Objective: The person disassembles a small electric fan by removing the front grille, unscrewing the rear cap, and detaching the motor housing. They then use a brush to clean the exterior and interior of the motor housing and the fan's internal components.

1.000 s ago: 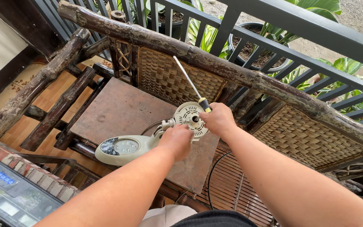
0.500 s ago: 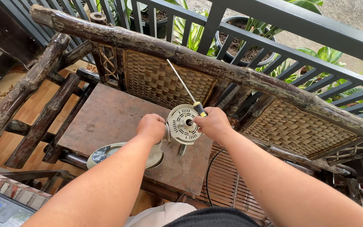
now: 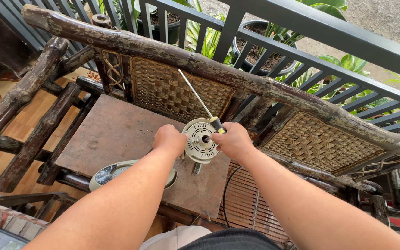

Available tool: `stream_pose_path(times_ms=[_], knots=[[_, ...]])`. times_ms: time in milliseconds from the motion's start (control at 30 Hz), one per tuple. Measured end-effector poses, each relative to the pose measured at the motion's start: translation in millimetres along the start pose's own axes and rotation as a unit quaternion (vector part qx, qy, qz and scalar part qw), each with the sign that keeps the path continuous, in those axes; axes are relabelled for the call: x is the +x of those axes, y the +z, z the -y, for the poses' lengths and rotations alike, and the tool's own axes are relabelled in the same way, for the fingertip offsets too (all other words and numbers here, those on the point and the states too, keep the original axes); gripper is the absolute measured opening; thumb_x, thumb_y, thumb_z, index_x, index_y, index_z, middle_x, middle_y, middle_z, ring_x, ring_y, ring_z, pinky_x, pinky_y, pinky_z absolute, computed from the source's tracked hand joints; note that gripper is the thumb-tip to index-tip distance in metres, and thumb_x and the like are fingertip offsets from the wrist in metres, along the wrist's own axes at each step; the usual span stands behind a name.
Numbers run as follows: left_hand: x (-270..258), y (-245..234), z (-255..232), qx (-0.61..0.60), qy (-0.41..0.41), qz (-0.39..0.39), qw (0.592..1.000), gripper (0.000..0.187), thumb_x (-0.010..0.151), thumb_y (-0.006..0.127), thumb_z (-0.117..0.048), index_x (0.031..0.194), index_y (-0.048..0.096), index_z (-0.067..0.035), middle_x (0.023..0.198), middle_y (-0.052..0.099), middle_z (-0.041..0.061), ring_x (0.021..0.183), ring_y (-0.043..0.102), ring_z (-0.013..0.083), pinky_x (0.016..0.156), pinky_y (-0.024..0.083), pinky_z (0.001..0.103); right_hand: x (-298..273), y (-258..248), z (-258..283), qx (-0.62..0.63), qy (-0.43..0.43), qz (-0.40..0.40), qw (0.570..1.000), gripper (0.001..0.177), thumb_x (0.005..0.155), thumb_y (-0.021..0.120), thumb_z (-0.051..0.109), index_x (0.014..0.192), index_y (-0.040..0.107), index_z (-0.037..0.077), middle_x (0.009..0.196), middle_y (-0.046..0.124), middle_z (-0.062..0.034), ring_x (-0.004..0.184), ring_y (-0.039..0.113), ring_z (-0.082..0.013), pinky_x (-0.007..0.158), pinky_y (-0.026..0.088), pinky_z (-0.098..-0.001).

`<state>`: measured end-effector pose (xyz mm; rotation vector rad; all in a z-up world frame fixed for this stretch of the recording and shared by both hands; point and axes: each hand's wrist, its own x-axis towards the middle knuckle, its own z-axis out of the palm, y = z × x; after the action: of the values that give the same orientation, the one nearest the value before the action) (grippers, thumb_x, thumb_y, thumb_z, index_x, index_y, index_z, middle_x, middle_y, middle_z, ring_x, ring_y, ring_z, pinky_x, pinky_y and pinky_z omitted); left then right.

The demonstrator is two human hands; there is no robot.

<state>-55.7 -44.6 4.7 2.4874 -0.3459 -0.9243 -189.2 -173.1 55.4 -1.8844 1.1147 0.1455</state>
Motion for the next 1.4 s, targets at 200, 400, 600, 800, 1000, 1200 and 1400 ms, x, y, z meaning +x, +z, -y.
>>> stream_pose_path(times_ms=[200, 400, 600, 800, 1000, 1200, 1400], knots=[[-6, 7, -1, 0.029, 0.091, 0.035, 0.995, 0.071, 0.083, 0.079, -0.017, 0.146, 0.045, -0.021, 0.142, 0.055, 0.011, 0.129, 0.057, 0.0321, 0.104, 0.05, 0.043, 11, -5, -32, 0.095, 0.004, -0.039, 0.995, 0.025, 0.093, 0.07, 0.022, 0.103, 0.067, 0.0, 0.084, 0.07, -0.0101, 0.068, 0.066, -0.0159, 0.062, 0.054, -0.0334], [-26, 11, -4, 0.167, 0.174, 0.065, 0.968, 0.09, 0.084, 0.077, -0.017, 0.157, 0.027, -0.033, 0.162, 0.025, 0.009, 0.137, 0.046, 0.0354, 0.105, 0.047, 0.05, 22, -8, -77, 0.347, 0.161, -0.03, 0.923, 0.014, 0.091, 0.059, 0.007, 0.105, 0.061, 0.007, 0.095, 0.071, -0.0078, 0.08, 0.068, -0.016, 0.064, 0.055, -0.0322], [-41, 5, -25, 0.228, 0.132, 0.1, 0.96, 0.102, 0.077, 0.086, -0.026, 0.159, 0.024, -0.028, 0.158, 0.031, 0.011, 0.141, 0.042, 0.0348, 0.107, 0.047, 0.054, 29, 22, -89, 0.394, 0.156, -0.016, 0.906, 0.016, 0.089, 0.065, 0.003, 0.103, 0.06, -0.004, 0.097, 0.067, -0.0168, 0.079, 0.064, -0.0223, 0.063, 0.049, -0.0337], [-46, 9, -36, 0.295, 0.182, 0.044, 0.937, 0.124, 0.068, 0.096, -0.039, 0.158, 0.016, -0.009, 0.162, 0.017, 0.012, 0.145, 0.027, 0.034, 0.11, 0.039, 0.052, 28, 39, -84, 0.445, 0.185, -0.016, 0.876, 0.017, 0.082, 0.063, -0.004, 0.098, 0.061, -0.003, 0.096, 0.068, -0.0128, 0.084, 0.068, -0.0238, 0.07, 0.058, -0.0327], [-44, 7, -37, 0.312, 0.206, 0.059, 0.926, 0.129, 0.067, 0.095, -0.045, 0.158, 0.016, -0.001, 0.158, 0.023, 0.014, 0.14, 0.035, 0.0341, 0.103, 0.049, 0.045, 19, 28, -63, 0.488, 0.279, 0.009, 0.827, 0.022, 0.083, 0.054, 0.004, 0.104, 0.06, 0.003, 0.1, 0.069, -0.014, 0.088, 0.07, -0.0309, 0.076, 0.056, -0.0449], [-45, 8, -45, 0.308, 0.183, 0.06, 0.932, 0.131, 0.064, 0.095, -0.05, 0.156, 0.018, 0.004, 0.153, 0.029, 0.016, 0.132, 0.045, 0.0345, 0.097, 0.057, 0.039, 21, 26, -58, 0.554, 0.307, -0.021, 0.774, 0.028, 0.086, 0.059, 0.001, 0.113, 0.054, 0.007, 0.108, 0.055, -0.015, 0.096, 0.06, -0.0295, 0.093, 0.06, -0.0537], [-43, 8, -52, 0.276, 0.165, 0.063, 0.945, 0.128, 0.06, 0.099, -0.043, 0.149, 0.021, 0.007, 0.155, 0.021, 0.018, 0.139, 0.035, 0.0341, 0.1, 0.055, 0.04, 19, 34, -74, 0.576, 0.269, 0.001, 0.772, 0.028, 0.08, 0.057, 0.0, 0.108, 0.058, 0.004, 0.107, 0.07, -0.0173, 0.089, 0.072, -0.0317, 0.084, 0.058, -0.0455]])
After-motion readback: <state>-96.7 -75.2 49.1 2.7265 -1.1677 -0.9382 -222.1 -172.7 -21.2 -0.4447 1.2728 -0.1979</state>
